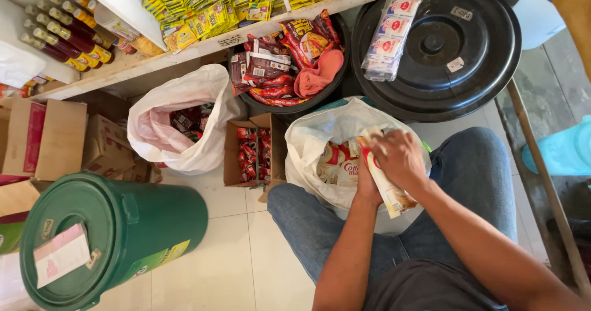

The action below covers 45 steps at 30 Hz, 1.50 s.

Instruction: Cleaning packets of coffee creamer with a cloth and placing them on a grocery store shelf.

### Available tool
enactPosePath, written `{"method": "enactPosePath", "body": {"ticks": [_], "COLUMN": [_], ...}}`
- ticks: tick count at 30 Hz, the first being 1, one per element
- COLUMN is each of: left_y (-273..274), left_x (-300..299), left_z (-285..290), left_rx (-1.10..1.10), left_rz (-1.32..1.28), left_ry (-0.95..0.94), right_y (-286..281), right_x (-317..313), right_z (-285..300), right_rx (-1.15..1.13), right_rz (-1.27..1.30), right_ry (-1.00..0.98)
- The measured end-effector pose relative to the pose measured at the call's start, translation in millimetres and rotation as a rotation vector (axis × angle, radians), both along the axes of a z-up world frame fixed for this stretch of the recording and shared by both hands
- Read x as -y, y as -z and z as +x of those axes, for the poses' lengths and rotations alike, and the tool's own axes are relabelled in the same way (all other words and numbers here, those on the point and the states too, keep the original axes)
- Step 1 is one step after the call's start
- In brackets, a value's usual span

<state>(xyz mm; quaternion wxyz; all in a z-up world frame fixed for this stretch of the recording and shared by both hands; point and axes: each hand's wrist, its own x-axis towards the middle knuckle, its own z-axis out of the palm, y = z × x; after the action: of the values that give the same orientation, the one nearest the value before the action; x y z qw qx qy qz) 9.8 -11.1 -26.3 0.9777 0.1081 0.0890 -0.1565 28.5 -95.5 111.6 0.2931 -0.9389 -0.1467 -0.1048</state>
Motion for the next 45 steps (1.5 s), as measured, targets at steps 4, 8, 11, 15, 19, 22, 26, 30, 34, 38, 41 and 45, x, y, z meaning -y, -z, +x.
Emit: {"method": "enactPosePath", "body": {"ticks": [4,8,11,15,19,22,26,30,34,38,41,45], "left_y": [-19.9,0.3,-3.1,54.0,45.1,51.1,37.0,10.8,46.5,24.8,3.2,3.4], "left_x": [-13.4,-23.8,-17.2,-1.1,5.8,7.7,11.9,10.3,1.6,-5.9,-2.4,12.0], "left_z": [0.9,0.6,-3.8,-2.0,10.5,3.9,-6.6,-5.3,6.4,-0.4,-5.3,-3.8], "left_rx": [0.079,0.118,0.038,0.012,-0.088,-0.216,-0.165,-0.059,-0.059,-0.124,-0.15,-0.165], "left_rz": [-0.028,0.001,-0.073,-0.202,-0.214,-0.201,-0.181,-0.079,-0.117,-0.136,-0.092,-0.003], "left_ry": [-0.056,-0.021,-0.005,-0.096,-0.18,-0.084,0.007,0.001,-0.086,-0.084,-0.038,-0.023], "right_y": [6.6,7.1,7.9,43.4,71.3,143.4,93.5,55.3,72.0,43.3,45.9,43.7], "right_x": [3.2,-2.2,8.2,30.2,49.2,56.2,22.5,19.0,20.6,0.2,2.7,15.9], "right_z": [-14.2,-2.7,15.7,30.7,32.4,37.3,18.9,25.1,20.8,-5.6,4.3,18.1], "right_rx": [-0.211,-0.193,-0.023,-0.162,-0.321,0.237,0.016,-0.138,-0.021,-0.017,-0.137,-0.103], "right_rz": [0.158,0.256,0.165,0.228,0.235,-0.319,-0.178,0.031,-0.216,-0.235,-0.012,0.055], "right_ry": [-0.216,-0.252,-0.111,0.036,0.14,-0.372,-0.317,-0.061,-0.21,-0.254,-0.148,-0.046]}}
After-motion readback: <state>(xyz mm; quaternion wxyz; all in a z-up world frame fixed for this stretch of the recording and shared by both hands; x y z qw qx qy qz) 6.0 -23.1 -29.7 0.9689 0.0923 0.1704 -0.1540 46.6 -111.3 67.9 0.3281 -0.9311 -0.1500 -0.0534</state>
